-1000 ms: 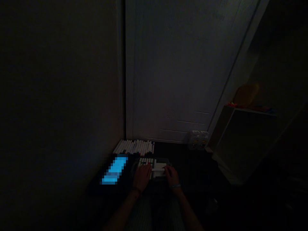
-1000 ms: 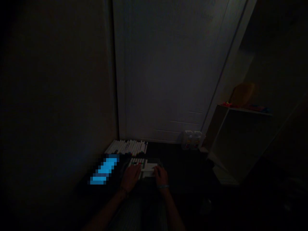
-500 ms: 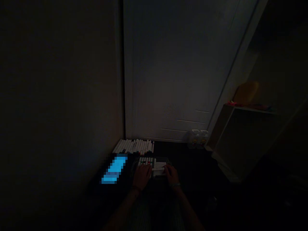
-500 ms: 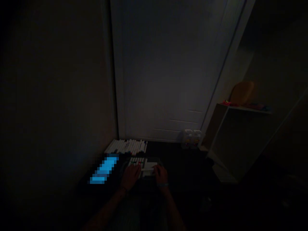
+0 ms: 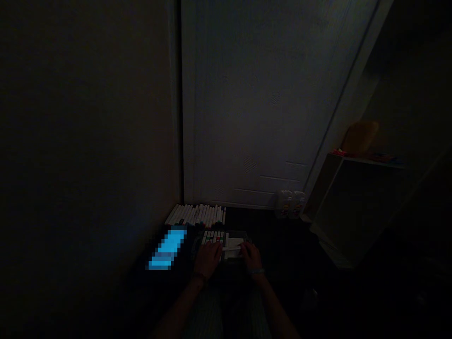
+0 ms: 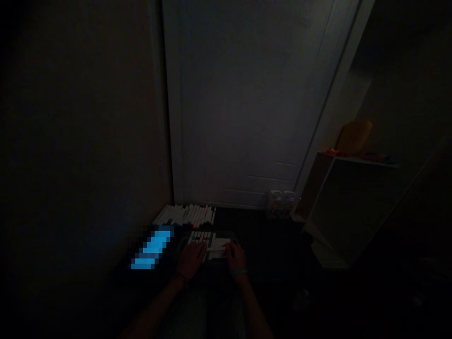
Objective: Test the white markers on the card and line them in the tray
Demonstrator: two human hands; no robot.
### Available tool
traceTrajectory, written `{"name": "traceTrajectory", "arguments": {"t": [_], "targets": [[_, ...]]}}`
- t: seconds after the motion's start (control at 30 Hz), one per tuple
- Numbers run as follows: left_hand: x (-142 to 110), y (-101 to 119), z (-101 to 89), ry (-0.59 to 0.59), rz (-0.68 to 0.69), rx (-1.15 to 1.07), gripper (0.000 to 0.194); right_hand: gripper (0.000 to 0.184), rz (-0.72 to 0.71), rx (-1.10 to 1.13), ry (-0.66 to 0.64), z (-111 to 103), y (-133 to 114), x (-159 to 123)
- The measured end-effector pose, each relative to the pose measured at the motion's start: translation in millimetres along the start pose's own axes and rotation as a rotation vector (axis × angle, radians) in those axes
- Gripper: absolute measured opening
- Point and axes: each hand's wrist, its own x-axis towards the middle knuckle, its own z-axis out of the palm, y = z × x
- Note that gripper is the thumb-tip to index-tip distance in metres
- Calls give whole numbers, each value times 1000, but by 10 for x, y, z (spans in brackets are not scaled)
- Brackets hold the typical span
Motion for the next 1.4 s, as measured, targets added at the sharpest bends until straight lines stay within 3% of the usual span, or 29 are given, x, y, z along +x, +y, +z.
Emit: {"name": "traceTrajectory", "arguments": {"t": [1.4], "targets": [[17, 24, -54, 2, 24, -31, 27, 29, -12, 39, -9, -1, -23, 6]]}}
